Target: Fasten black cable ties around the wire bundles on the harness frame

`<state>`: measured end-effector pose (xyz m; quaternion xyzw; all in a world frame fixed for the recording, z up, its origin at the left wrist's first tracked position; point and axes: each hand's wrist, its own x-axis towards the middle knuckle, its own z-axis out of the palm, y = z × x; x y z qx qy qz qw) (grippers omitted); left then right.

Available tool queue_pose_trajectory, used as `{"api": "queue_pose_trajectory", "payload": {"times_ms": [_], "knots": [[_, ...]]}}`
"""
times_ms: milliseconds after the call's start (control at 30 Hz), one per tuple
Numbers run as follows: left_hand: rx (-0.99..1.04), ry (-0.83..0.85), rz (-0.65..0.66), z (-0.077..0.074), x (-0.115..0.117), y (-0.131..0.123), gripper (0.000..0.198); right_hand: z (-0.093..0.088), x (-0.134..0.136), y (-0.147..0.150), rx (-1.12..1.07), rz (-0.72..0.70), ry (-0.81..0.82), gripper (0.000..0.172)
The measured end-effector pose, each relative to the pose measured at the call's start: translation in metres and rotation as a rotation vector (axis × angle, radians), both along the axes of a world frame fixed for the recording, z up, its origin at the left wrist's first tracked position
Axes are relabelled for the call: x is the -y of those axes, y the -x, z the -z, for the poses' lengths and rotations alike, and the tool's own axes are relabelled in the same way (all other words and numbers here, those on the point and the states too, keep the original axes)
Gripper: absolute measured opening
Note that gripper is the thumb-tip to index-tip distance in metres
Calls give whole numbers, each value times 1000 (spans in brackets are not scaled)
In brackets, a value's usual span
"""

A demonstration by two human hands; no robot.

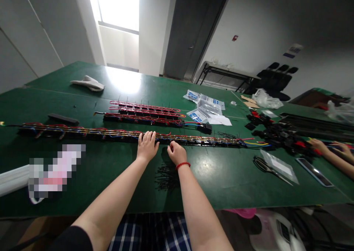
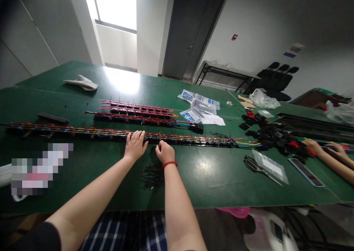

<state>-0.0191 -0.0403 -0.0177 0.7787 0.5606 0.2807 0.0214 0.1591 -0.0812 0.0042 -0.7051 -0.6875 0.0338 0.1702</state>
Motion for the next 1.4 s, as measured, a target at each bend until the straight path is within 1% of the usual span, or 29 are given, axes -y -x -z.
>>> {"api": "queue_pose_trajectory", "payload": {"times_ms": [67, 200, 267, 367, 533, 600, 700, 867, 1033, 1167, 1267, 1400], "knots": [[-6, -6, -7, -1, 1, -1, 55, 1, 0, -1, 1, -3, -50, 23], [-20, -8, -7, -5, 3, -1, 52, 3, -2, -2, 23, 0, -253, 36], [-27, -1, -15, -7, 4, 0, 49, 4, -4, -1, 30, -1, -297, 40], [-35, 20, -21, -7, 5, 2, 42, 6, -7, 0, 44, -9, -281, 42], [-20, 27, 14, -3, 2, 5, 38, 8, -13, -2, -8, -111, -212, 41], [-17, 20, 17, -2, 2, 5, 37, 8, -14, -4, -25, -128, -207, 39], [-20, 8, 5, -2, 4, 5, 36, 8, -13, -5, -37, -131, -214, 38], [-34, 16, -21, -6, 7, 3, 36, 9, -13, -6, -48, -133, -190, 42], [-47, 4, -39, -7, 8, 2, 37, 12, -14, -5, -5, -134, -184, 45], [-34, -34, -48, -7, 8, 2, 36, 15, -15, -5, 14, -140, -198, 44], [-14, -61, -83, -6, 9, 1, 37, 18, -16, -5, 9, -147, -215, 42], [7, -62, -111, -5, 8, 0, 38, 22, -17, -6, -2, -152, -243, 39]]}}
